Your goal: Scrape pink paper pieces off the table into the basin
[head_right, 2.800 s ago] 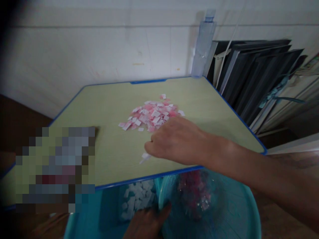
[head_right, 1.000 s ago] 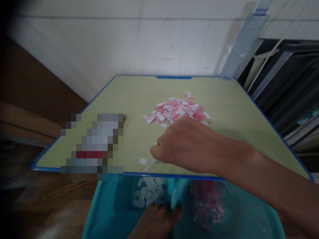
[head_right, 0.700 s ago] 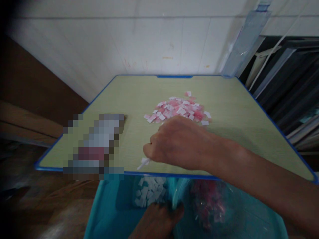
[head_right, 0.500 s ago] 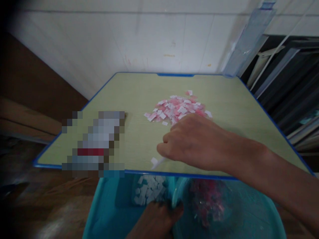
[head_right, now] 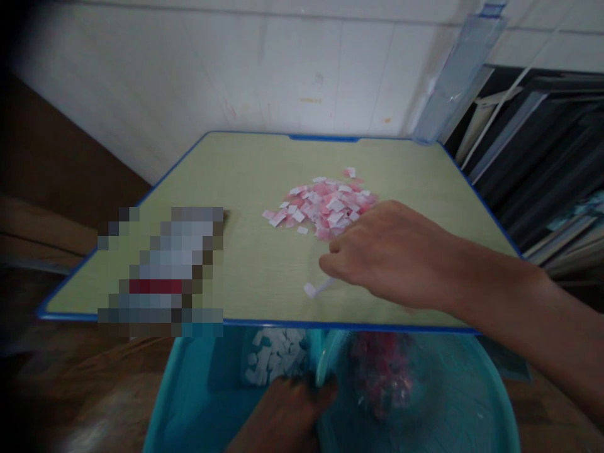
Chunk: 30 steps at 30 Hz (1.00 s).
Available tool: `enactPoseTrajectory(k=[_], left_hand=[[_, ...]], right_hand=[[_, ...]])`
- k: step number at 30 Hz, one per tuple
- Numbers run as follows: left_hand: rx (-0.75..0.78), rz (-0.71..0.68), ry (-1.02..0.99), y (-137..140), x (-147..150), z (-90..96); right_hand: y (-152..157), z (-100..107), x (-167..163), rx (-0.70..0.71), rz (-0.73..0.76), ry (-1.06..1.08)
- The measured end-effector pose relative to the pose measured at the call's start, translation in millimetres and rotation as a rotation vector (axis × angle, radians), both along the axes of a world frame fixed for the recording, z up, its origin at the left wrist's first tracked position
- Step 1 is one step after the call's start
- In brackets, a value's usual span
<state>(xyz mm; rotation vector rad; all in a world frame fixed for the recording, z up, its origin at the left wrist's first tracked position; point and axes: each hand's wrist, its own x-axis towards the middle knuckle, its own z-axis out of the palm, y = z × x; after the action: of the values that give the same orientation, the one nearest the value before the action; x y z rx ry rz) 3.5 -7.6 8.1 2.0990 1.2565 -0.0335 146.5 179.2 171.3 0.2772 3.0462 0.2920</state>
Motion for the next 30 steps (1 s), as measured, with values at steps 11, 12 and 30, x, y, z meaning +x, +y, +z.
enactPoseTrajectory(k=[11,12,30], left_hand=[[0.023,-0.017,0.038,-1.9,0.6,-5.7],[0.023,-0.011,0.033,-1.9,0.7,-5.0],[0.025,-0.002,0.044,-3.2,1.0,-3.3]], right_hand=[[-4.0,-7.5,-4.1,0.167,-0.194,0.065],[-3.3,-7.6,-3.4,0.167,-0.193,0.065],[-34.1,-6.6,-51.4,0.07,0.052,0.104]])
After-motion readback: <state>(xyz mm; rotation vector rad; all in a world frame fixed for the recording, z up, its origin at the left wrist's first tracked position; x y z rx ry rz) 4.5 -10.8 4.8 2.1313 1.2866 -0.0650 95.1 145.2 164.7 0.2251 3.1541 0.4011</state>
